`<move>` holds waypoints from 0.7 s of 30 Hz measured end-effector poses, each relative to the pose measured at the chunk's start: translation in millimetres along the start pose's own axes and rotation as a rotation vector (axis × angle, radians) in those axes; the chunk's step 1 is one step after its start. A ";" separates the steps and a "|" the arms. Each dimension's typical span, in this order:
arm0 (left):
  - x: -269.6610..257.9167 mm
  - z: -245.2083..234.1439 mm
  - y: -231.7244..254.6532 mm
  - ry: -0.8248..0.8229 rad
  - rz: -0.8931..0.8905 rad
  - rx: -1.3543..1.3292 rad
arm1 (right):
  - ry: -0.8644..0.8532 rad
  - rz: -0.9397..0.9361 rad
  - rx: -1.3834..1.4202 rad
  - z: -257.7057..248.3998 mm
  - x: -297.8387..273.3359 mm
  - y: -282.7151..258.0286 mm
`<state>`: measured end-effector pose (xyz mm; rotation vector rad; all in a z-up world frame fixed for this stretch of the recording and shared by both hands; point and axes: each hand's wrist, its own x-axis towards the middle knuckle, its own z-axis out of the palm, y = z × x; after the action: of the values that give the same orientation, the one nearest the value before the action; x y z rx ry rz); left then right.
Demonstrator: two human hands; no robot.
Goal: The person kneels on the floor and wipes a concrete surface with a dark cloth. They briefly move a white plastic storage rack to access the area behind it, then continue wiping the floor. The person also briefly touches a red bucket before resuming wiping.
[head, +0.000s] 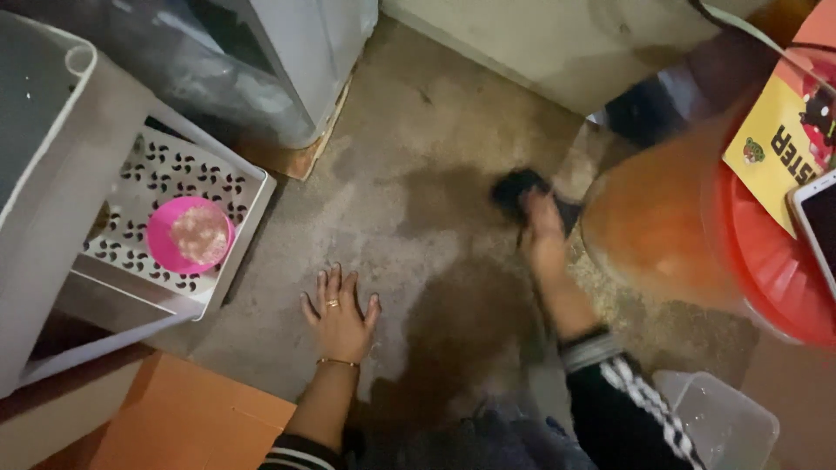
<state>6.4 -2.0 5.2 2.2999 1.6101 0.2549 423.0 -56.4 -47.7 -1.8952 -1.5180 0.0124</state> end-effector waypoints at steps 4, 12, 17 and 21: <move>-1.0 0.7 0.4 0.044 0.029 -0.021 | -0.199 0.003 0.100 -38.7 -82.4 -84.4; -0.9 -1.2 2.5 0.053 0.027 0.005 | -0.245 -0.103 -0.042 -25.3 -1.2 11.0; -1.0 -2.4 1.6 -0.004 0.008 0.010 | -0.032 -0.051 -0.213 23.1 79.8 98.5; -0.2 -11.1 5.6 -0.021 0.006 -0.004 | 0.016 0.022 -0.215 30.2 83.5 94.3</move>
<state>7.6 -2.2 17.6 2.2970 1.5916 0.2347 517.2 24.1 -85.7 -2.0745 -1.5394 -0.1621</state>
